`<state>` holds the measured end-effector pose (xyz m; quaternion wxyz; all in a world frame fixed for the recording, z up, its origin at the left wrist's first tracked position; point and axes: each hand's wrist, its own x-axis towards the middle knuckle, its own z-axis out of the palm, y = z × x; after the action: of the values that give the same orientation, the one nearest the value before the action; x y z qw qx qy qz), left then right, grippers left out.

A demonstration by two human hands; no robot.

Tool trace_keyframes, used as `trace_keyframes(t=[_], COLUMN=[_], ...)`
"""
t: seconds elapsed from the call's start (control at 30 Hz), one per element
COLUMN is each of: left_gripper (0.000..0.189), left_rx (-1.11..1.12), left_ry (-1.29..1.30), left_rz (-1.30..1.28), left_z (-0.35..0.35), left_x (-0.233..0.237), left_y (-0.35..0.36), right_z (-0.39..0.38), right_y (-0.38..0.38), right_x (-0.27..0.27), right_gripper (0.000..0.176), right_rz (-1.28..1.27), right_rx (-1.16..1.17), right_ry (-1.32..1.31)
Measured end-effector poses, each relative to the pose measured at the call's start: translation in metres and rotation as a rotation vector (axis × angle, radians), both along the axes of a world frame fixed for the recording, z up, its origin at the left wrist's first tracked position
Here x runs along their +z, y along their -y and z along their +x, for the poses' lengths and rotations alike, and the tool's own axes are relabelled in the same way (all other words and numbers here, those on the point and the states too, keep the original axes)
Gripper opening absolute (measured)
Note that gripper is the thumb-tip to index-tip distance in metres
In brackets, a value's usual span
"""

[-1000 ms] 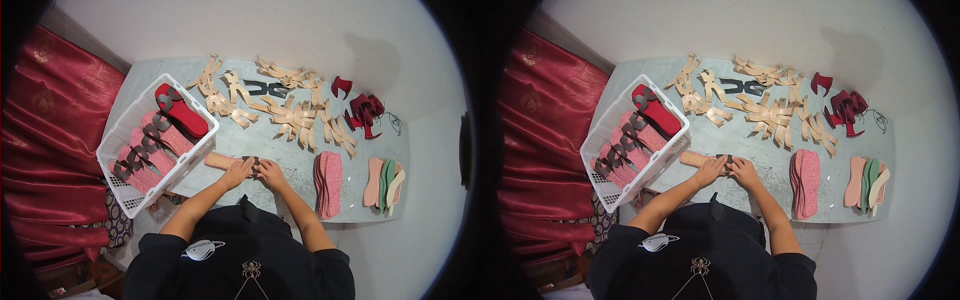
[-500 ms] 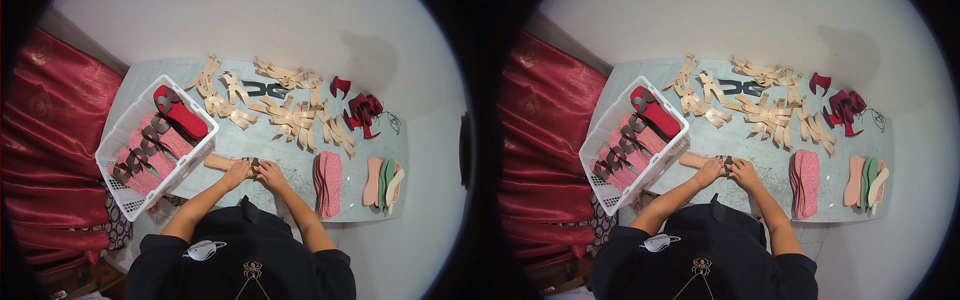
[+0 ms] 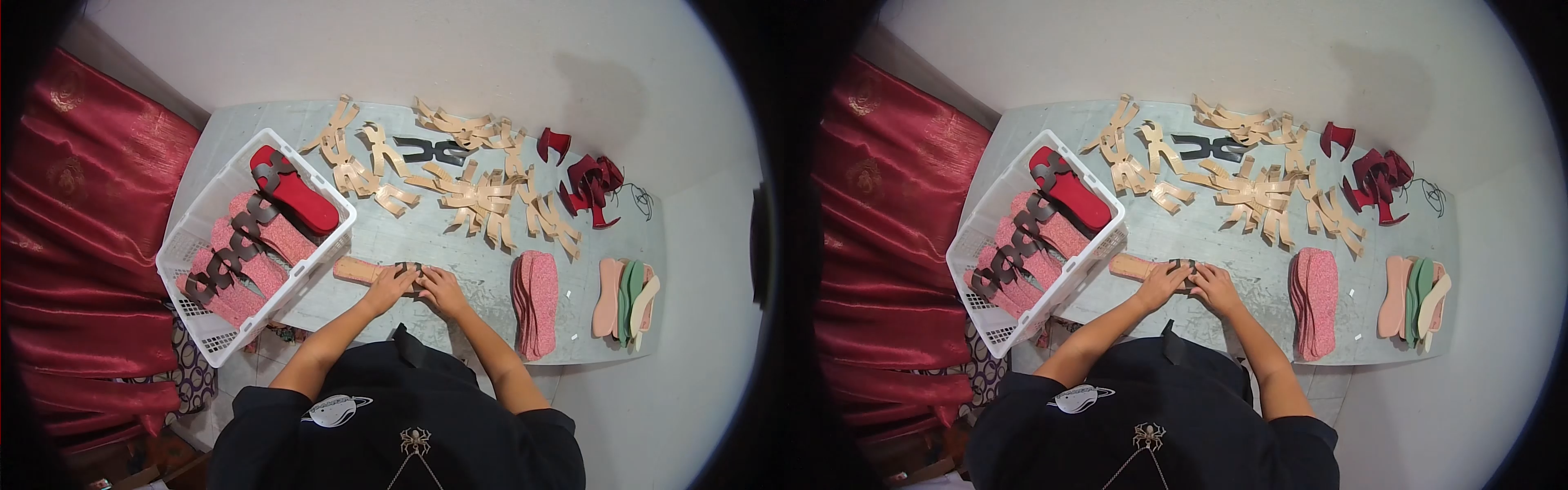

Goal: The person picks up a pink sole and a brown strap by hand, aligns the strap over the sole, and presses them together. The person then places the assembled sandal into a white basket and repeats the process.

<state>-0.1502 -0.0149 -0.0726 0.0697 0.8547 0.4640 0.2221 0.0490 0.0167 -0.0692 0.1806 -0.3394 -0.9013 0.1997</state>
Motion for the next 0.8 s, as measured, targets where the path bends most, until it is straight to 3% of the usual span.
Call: trace_keyframes(t=[0.23,0.3,0.43,0.5,0.67,0.8], left_gripper=[0.037,0.034,0.033,0.035,0.037,0.036], left_rx=[0.085,0.03,0.052,0.09,0.11,0.089], left_ry=[0.091,0.069,0.155,0.259,0.463,0.665], left_rz=[-0.101,-0.15,-0.14,-0.207,-0.396,-0.553], left_z=[0.004,0.004,0.008,0.007,-0.002,-0.014], left_x=[0.025,0.032,0.056,0.072,0.113,0.13], left_y=[-0.015,-0.019,-0.017,-0.017,-0.012,0.0], right_z=[-0.005,-0.002,0.001,0.001,-0.004,-0.014], right_y=[-0.015,-0.023,-0.029,-0.028,-0.034,-0.038], right_x=[0.011,0.024,0.047,0.068,0.113,0.142], right_gripper=[0.029,0.027,0.026,0.025,0.029,0.027], right_rz=[-0.166,-0.465,-0.518,-0.621,-0.556,-0.701], right_rx=[-0.09,-0.07,-0.061,-0.017,0.073,0.184], right_ry=[-0.138,-0.174,-0.2,-0.43,-0.356,-0.258])
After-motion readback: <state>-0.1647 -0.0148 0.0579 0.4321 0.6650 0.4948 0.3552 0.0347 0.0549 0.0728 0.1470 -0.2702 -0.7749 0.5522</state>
